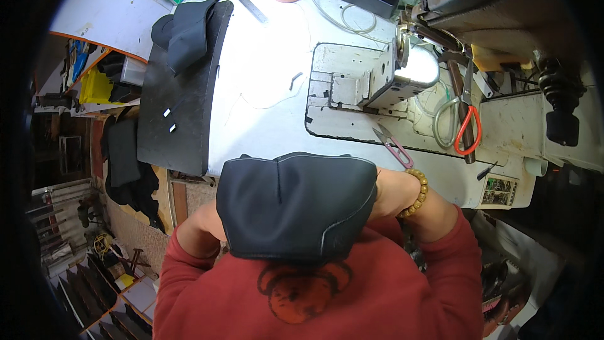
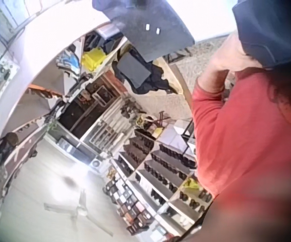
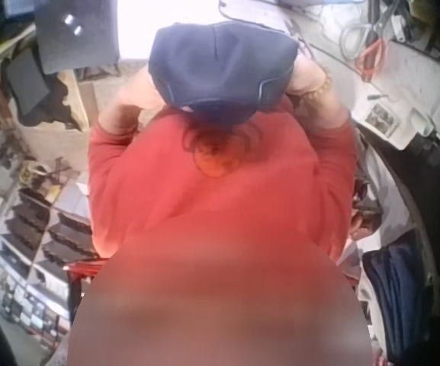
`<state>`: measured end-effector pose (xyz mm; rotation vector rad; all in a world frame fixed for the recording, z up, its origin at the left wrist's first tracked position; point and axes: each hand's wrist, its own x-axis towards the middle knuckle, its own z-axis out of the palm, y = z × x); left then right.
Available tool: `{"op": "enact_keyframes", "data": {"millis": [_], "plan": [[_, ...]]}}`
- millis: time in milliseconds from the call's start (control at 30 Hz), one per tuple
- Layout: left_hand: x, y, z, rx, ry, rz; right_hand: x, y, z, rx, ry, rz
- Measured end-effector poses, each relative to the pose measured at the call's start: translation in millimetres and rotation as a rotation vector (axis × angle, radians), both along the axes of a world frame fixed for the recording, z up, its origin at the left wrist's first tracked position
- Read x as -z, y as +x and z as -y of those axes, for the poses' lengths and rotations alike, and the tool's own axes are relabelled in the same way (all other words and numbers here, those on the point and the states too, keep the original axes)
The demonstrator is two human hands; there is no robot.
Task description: The person aligns a black leather piece, sews it on a sewing machine, then uses a seam ripper to remove stitches and trim excess material. The person repeats alignment and sewing steps on the same piece.
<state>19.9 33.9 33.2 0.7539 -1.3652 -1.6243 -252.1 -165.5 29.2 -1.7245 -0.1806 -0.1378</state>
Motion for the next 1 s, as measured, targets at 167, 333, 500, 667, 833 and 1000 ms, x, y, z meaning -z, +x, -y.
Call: {"op": "enact_keyframes", "data": {"millis": [167,333,500,667,833,1000], "plan": [[0.5,-3.4,12.6,0.086,-0.129,0.053,3.1,5.7,1.8,-0.105,0.081,0.01],[-27.5,-18.1,37.1,0.062,0.053,0.071,10.1,17.4,-4.9,-0.234,0.579,-0.236],[-17.4,-22.4,41.7,-0.039,0.356,-0.195,10.0,24.1,-6.7,-0.247,0.901,-0.282],[15.3,-30.5,44.9,-0.068,0.498,-0.539,4.4,35.5,-7.7,-0.11,0.988,-0.343],[29.4,-27.9,47.8,-0.396,0.609,-0.692,-9.1,48.9,-9.0,0.379,1.111,-0.219],[18.7,-26.1,58.6,-0.899,0.556,-0.302,-23.2,55.5,3.7,0.499,1.173,-0.361]]}}
